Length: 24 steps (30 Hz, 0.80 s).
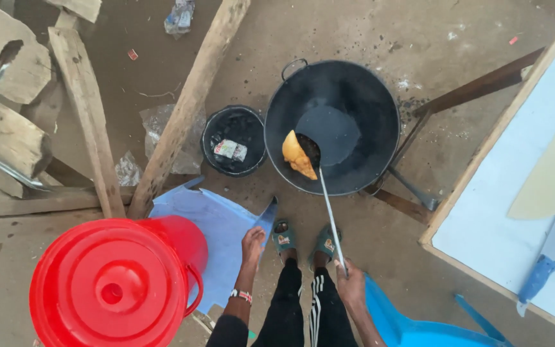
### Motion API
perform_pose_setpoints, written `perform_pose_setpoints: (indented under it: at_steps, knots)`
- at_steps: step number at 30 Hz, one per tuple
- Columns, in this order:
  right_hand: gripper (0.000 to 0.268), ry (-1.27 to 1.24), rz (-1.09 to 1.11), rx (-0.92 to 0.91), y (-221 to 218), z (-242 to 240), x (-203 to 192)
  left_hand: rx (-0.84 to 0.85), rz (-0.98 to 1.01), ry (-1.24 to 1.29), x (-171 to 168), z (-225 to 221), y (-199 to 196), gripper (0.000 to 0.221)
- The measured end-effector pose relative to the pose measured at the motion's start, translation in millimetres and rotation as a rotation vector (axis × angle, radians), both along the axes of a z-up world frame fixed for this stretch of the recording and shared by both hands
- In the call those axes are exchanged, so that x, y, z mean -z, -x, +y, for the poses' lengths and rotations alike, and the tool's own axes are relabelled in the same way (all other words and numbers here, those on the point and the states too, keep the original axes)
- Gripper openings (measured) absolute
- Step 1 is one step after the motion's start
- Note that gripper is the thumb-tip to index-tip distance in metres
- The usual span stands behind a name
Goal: Rolling out dough, cutting it into shapes, and frying them in a large pan of oil before placing them in a storage bucket.
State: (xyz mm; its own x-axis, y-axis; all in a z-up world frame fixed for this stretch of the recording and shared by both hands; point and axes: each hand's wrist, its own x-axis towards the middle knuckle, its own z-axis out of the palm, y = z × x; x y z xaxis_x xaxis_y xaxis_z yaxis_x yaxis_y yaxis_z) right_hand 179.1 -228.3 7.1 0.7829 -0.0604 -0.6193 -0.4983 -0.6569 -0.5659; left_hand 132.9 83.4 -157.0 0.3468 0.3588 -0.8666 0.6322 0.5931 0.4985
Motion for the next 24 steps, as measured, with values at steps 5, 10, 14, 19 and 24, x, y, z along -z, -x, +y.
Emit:
perform_pose_setpoints:
  at_steps: [5,10,14,19,24]
  knots:
    - [0.04,-0.102,0.028,0.029,-18,-6,30,0.004,0.087,0.025,-28,1,61,0.052]
    - [0.025,-0.409,0.392,0.488,-41,2,2,0.045,0.059,-0.007,-107,13,106,0.055]
    - [0.041,-0.672,0.553,0.51,-42,6,-45,-0.175,0.045,0.056,-241,37,132,0.047]
    - [0.035,-0.804,0.567,0.521,-31,27,-131,-0.572,-0.056,0.013,-331,78,199,0.041]
    - [0.04,-0.714,0.453,0.392,-18,44,-252,-0.894,-0.015,0.006,-329,94,239,0.033]
